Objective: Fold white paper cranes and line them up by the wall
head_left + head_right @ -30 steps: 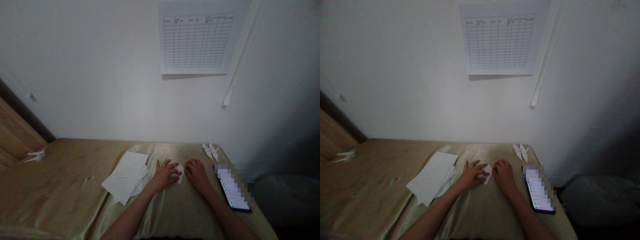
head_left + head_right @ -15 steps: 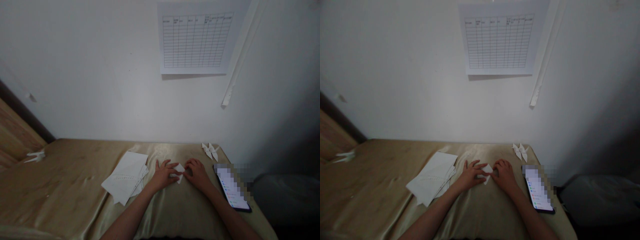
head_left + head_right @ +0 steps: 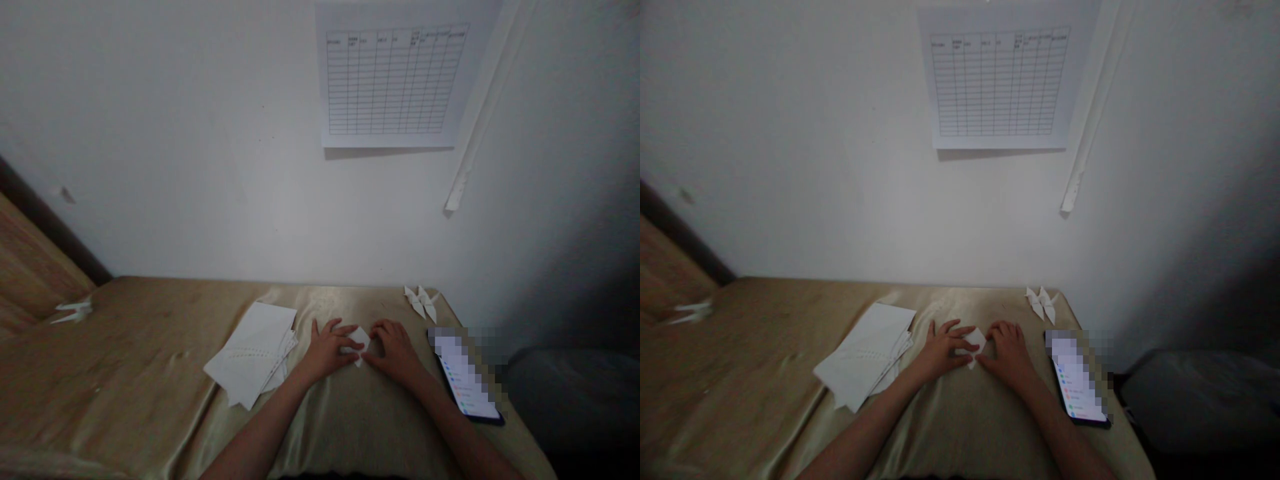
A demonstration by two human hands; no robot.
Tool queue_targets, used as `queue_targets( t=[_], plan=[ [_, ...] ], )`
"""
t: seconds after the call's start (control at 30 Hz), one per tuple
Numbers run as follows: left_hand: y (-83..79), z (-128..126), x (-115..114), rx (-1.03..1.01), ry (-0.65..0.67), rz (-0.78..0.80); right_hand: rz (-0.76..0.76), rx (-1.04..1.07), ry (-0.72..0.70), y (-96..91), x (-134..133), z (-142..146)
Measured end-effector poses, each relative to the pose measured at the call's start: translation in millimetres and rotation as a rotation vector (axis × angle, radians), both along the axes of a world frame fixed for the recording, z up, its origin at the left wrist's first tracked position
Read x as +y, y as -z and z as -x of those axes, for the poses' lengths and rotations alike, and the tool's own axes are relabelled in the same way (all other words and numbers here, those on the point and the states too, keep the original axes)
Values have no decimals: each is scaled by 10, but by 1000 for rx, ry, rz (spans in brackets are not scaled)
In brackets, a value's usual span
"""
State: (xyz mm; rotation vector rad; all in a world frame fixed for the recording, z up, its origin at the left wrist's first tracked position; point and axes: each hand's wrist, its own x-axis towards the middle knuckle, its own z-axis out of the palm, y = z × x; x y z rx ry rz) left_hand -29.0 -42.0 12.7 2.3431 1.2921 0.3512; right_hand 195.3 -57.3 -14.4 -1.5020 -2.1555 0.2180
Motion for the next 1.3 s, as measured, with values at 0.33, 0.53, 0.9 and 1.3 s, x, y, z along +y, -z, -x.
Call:
queue_targets(
  t=[0.33, 0.53, 0.9, 1.3],
  plan=[
    [68, 7, 25, -5, 3, -4, -8, -32, 13, 24, -71, 56],
    [67, 9, 10, 15, -4, -20, 15, -15, -5, 18, -89, 35],
    [88, -5, -3, 23, -38, -67, -43, -7, 70, 38, 2, 56],
    [40, -18, -20, 40, -58, -55, 20, 18, 22, 31, -47, 35]
  ],
)
